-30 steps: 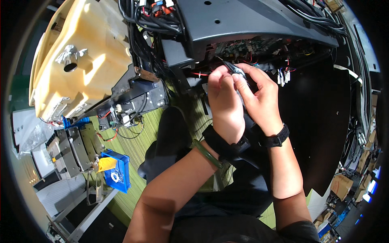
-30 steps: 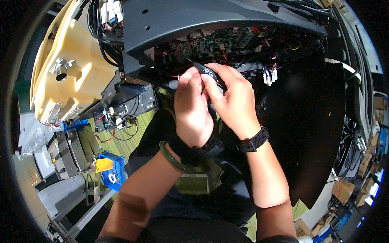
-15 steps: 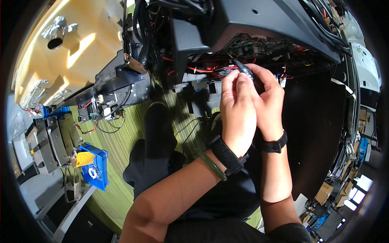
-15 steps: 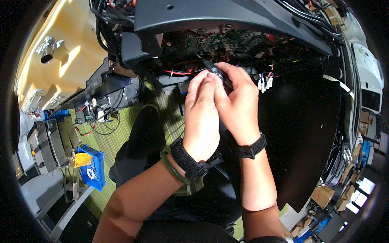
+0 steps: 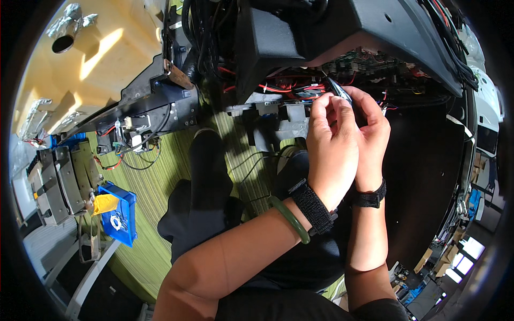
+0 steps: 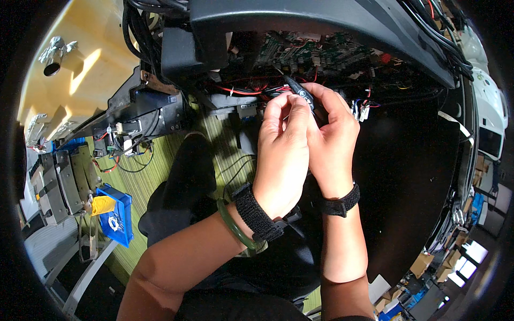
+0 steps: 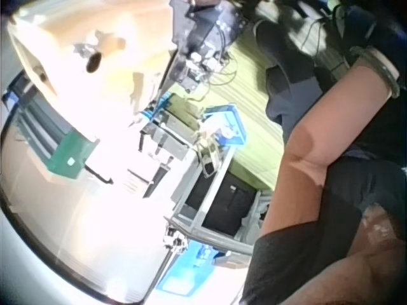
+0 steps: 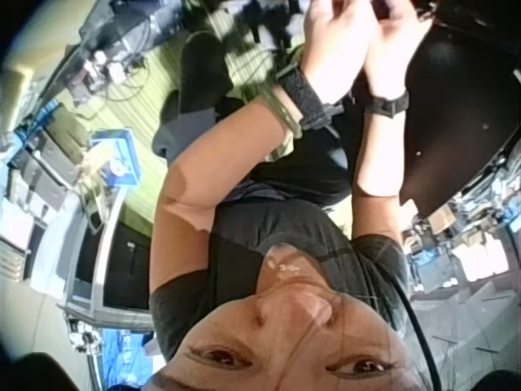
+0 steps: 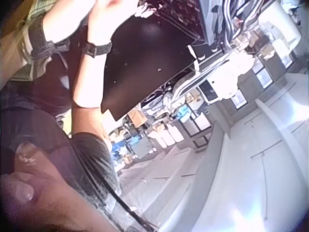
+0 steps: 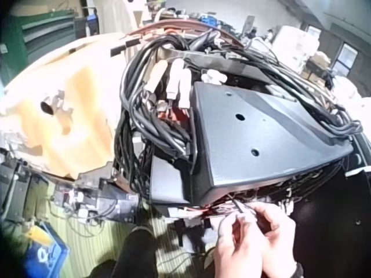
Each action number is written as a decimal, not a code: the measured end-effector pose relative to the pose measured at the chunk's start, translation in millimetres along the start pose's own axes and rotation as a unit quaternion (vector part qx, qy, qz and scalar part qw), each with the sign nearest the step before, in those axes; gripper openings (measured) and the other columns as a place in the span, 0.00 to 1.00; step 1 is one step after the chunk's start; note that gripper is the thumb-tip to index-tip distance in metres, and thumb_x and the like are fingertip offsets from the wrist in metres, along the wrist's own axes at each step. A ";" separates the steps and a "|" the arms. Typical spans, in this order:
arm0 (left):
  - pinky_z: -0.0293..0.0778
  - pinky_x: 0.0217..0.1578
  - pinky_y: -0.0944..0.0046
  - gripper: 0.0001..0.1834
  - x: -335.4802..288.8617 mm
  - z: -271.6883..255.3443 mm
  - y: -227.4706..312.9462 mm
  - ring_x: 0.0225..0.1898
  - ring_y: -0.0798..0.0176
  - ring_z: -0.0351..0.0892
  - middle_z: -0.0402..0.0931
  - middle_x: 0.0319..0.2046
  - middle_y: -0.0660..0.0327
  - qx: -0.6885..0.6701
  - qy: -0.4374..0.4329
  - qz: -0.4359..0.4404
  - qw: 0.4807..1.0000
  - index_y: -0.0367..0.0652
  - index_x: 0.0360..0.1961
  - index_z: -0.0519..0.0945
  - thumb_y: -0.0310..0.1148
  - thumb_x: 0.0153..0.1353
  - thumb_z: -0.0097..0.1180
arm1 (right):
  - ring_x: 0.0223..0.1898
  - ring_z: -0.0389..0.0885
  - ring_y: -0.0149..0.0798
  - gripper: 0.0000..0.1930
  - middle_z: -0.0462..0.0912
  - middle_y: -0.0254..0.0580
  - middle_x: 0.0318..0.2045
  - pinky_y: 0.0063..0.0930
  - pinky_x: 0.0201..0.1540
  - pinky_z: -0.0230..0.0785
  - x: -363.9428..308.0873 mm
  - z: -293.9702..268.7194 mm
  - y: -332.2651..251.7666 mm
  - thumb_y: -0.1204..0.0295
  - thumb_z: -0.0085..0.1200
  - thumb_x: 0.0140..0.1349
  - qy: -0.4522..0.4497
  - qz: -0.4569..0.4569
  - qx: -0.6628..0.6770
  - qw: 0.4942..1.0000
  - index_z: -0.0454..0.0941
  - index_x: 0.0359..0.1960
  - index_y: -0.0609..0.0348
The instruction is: Connecting wires and organizing connectors on an electronic circuit board within a larger assembly.
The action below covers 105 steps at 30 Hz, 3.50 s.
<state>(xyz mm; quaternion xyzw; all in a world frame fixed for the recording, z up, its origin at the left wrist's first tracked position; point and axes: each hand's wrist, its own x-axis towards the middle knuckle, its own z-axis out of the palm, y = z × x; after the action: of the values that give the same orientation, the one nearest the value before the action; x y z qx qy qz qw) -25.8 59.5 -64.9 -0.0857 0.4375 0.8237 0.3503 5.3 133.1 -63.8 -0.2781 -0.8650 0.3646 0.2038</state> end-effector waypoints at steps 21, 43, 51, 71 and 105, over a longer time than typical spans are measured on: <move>0.63 0.35 0.76 0.06 2.4 1.2 5.3 0.33 0.80 0.64 0.68 0.32 0.71 -0.035 -0.037 -0.008 0.999 0.43 0.38 0.72 0.34 0.68 0.51 | 0.37 0.81 0.36 0.12 0.82 0.44 0.34 0.25 0.43 0.70 -2.4 1.3 -4.6 0.78 0.57 0.53 0.069 -0.033 0.016 0.997 0.80 0.41 0.62; 0.65 0.36 0.76 0.05 3.4 -1.4 13.5 0.35 0.79 0.66 0.69 0.33 0.70 -0.041 -0.054 -0.036 0.997 0.43 0.39 0.73 0.32 0.66 0.52 | 0.38 0.82 0.38 0.13 0.83 0.44 0.35 0.26 0.43 0.70 -3.3 2.1 -8.8 0.79 0.58 0.52 0.095 -0.058 -0.003 0.994 0.81 0.42 0.61; 0.64 0.36 0.76 0.05 2.9 0.8 14.0 0.34 0.80 0.66 0.69 0.33 0.71 -0.043 -0.063 -0.027 0.997 0.43 0.38 0.73 0.32 0.66 0.52 | 0.39 0.81 0.37 0.14 0.83 0.44 0.36 0.26 0.45 0.70 -2.8 0.7 -5.2 0.79 0.57 0.52 0.105 -0.065 -0.005 0.992 0.80 0.42 0.62; 0.65 0.34 0.77 0.06 2.7 1.1 18.1 0.33 0.80 0.67 0.70 0.32 0.71 -0.023 -0.078 -0.014 0.997 0.42 0.39 0.73 0.33 0.66 0.52 | 0.40 0.82 0.37 0.12 0.83 0.45 0.36 0.26 0.45 0.70 -2.7 0.3 -8.4 0.78 0.58 0.53 0.116 -0.058 0.002 0.992 0.80 0.41 0.62; 0.66 0.42 0.75 0.08 4.7 -4.4 3.2 0.40 0.77 0.68 0.70 0.38 0.68 0.022 -0.085 -0.057 0.995 0.41 0.42 0.72 0.34 0.67 0.50 | 0.33 0.81 0.31 0.09 0.83 0.45 0.30 0.23 0.36 0.71 -3.8 -3.5 -6.6 0.74 0.59 0.57 0.046 0.035 0.011 0.998 0.80 0.38 0.65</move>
<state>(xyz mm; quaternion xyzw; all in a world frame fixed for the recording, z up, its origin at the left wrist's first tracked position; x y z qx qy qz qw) -32.1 57.2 -67.5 -0.0328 0.4184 0.7973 0.4339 7.9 128.8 -57.3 -0.3221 -0.8407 0.3674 0.2332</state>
